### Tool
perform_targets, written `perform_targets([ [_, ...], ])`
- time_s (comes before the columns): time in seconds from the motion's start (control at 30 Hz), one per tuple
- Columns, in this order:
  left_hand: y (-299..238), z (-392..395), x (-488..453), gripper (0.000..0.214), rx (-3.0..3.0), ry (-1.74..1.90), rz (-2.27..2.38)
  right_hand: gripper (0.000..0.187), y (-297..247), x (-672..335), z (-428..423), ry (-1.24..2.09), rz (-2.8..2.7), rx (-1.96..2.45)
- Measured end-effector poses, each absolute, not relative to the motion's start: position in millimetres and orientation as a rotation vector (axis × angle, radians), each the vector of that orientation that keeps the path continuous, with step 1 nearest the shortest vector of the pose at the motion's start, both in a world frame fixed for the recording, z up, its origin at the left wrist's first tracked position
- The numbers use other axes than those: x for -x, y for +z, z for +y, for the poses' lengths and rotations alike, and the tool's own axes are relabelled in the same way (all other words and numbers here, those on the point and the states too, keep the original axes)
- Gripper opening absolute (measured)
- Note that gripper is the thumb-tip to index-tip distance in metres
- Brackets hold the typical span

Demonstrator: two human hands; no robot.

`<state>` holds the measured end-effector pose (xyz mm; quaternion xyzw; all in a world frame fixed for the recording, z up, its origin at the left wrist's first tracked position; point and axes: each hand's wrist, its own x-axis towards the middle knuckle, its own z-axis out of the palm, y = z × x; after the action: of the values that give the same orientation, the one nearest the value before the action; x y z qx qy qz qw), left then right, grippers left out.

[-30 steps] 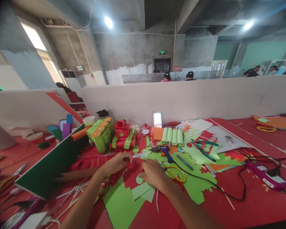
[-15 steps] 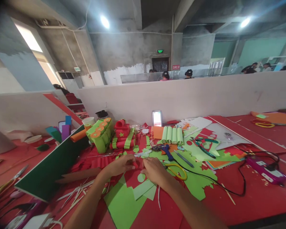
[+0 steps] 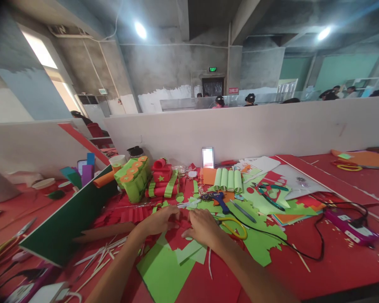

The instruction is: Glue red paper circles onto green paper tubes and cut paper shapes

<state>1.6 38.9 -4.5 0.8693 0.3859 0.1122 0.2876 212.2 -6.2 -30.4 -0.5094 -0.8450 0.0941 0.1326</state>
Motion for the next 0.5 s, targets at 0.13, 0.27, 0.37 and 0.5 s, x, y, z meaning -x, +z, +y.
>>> perform_targets([
  [0.13, -4.1, 38.4, -0.6, 0.011, -2.342, 0.342, 0.952, 0.044, -31.6, -212.3, -4.4, 0.298, -2.436, 1.468],
  [0.27, -3.0, 39.3, -1.5, 0.013, -2.317, 0.477, 0.901, 0.037, -31.3, -213.5, -4.8, 0.333, -2.403, 1.444],
  [0.37, 0.2, 39.2, -2.4, 0.006, -2.243, 0.570, 0.956, 0.026, -26.5, -215.5, -5.4, 0.409, -2.317, 1.389],
  [0.5, 5.1, 38.4, -4.7, 0.020, -2.099, 0.772, 1.031, 0.013, -16.7, -219.3, -2.7, 0.771, -2.072, 1.257],
])
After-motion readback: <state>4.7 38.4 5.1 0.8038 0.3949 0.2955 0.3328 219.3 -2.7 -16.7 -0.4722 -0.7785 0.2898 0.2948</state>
